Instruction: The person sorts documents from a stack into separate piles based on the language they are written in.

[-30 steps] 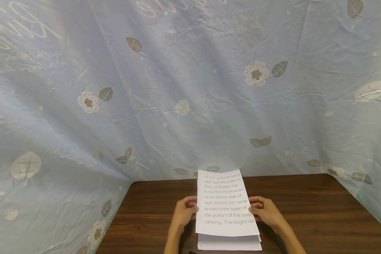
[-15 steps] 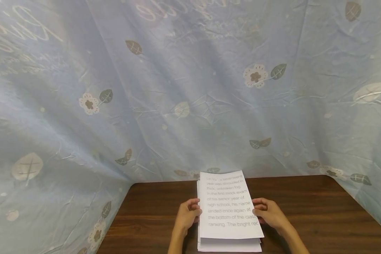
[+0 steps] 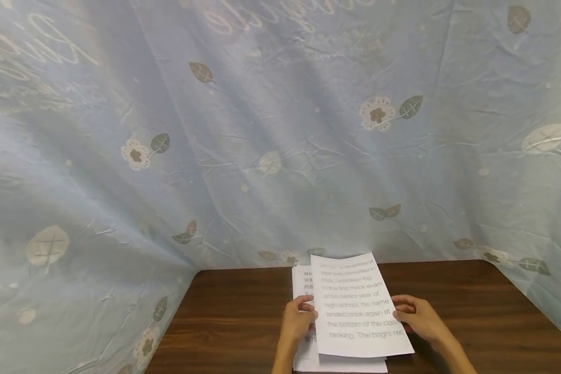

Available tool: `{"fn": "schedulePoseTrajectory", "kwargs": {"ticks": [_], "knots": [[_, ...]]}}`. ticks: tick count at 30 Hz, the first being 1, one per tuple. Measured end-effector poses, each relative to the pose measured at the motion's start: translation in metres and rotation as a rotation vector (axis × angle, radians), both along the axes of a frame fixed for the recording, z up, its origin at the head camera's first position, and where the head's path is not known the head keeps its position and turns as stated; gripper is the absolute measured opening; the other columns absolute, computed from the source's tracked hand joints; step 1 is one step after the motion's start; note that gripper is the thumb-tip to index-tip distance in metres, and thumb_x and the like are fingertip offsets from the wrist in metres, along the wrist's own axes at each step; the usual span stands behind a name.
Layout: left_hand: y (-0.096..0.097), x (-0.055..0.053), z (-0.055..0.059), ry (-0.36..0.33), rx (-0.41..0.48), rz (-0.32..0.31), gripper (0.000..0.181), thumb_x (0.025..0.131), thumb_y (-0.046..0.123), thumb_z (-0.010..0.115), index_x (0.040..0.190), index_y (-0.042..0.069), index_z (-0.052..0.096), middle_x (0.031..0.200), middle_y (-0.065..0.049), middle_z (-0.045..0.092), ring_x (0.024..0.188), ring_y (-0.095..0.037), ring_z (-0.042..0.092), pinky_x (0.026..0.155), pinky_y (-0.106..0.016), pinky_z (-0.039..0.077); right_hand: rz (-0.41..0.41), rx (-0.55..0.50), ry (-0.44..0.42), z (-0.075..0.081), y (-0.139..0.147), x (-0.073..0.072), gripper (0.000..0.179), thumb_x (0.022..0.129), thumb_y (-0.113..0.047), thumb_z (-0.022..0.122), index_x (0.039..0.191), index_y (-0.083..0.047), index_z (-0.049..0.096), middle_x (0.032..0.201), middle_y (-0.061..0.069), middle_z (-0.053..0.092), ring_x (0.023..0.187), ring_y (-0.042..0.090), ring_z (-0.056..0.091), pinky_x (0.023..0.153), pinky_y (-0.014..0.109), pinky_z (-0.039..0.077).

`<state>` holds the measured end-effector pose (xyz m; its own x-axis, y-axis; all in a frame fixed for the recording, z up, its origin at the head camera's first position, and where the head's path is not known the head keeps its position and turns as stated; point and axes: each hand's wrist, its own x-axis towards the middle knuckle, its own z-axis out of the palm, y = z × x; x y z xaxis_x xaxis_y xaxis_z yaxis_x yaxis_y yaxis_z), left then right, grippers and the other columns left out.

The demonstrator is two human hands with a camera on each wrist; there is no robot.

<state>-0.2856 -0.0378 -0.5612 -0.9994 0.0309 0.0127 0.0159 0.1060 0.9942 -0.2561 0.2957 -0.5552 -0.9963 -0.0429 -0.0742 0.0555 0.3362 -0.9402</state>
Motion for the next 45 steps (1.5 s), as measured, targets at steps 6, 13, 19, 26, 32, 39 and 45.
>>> {"fn": "schedulePoseTrajectory", "kwargs": {"ticks": [6,13,19,26,32,39,45], "knots": [[0.022,0.003,-0.002,0.003,-0.002,0.019,0.047,0.083,-0.009,0.071,0.13,-0.003,0.072,0.094,-0.008,0.065,0.069,-0.013,0.062,0.057,-0.023,0.057,-0.001,0.014,-0.011,-0.003,0.021,0.005,0.056,0.104,-0.009,0.066,0.15,0.015,0.046,0.119,0.018,0.075,0.096,0.023,0.074,0.078,0.039,0.065],[0.044,0.006,0.0,0.003,-0.029,0.022,0.045,0.084,-0.007,0.072,0.128,0.0,0.074,0.094,-0.007,0.067,0.069,-0.012,0.064,0.057,-0.025,0.059,-0.038,0.043,-0.037,-0.002,0.038,0.011,0.057,0.104,-0.009,0.065,0.152,0.014,0.045,0.121,0.018,0.074,0.098,0.023,0.073,0.077,0.038,0.065],[0.061,0.007,-0.004,-0.014,-0.019,0.024,0.046,0.083,-0.008,0.071,0.127,0.003,0.074,0.093,-0.005,0.067,0.069,-0.011,0.063,0.057,-0.023,0.059,-0.055,0.063,-0.05,-0.002,0.051,0.014,0.058,0.104,-0.009,0.065,0.152,0.015,0.043,0.12,0.017,0.073,0.096,0.022,0.073,0.077,0.037,0.065],[0.082,0.01,-0.004,-0.029,-0.009,0.022,0.045,0.083,-0.007,0.072,0.127,0.003,0.075,0.093,-0.004,0.068,0.066,-0.011,0.065,0.055,-0.02,0.057,-0.078,0.092,-0.07,-0.003,0.07,0.017,0.058,0.104,-0.007,0.065,0.152,0.017,0.042,0.118,0.016,0.074,0.093,0.021,0.073,0.075,0.036,0.064],[0.098,0.013,-0.003,-0.045,0.014,0.015,0.044,0.083,-0.007,0.073,0.126,0.004,0.075,0.091,-0.003,0.067,0.064,-0.01,0.064,0.053,-0.019,0.056,-0.078,0.124,-0.1,-0.005,0.085,0.021,0.061,0.104,-0.012,0.065,0.153,0.016,0.041,0.12,0.017,0.074,0.094,0.02,0.073,0.076,0.037,0.064],[0.11,0.017,-0.003,-0.051,0.019,0.016,0.044,0.083,-0.008,0.073,0.125,0.005,0.075,0.09,-0.002,0.067,0.062,-0.01,0.063,0.052,-0.019,0.054,-0.073,0.152,-0.093,-0.009,0.098,0.023,0.061,0.105,-0.013,0.065,0.152,0.019,0.041,0.118,0.014,0.074,0.093,0.019,0.073,0.076,0.036,0.064],[0.123,0.024,-0.006,-0.077,0.028,0.032,0.043,0.084,-0.009,0.072,0.124,0.007,0.075,0.089,-0.001,0.066,0.063,-0.01,0.063,0.051,-0.018,0.053,-0.08,0.166,-0.097,-0.013,0.107,0.027,0.06,0.105,-0.012,0.065,0.151,0.019,0.042,0.119,0.015,0.075,0.09,0.014,0.072,0.074,0.035,0.063]]}}
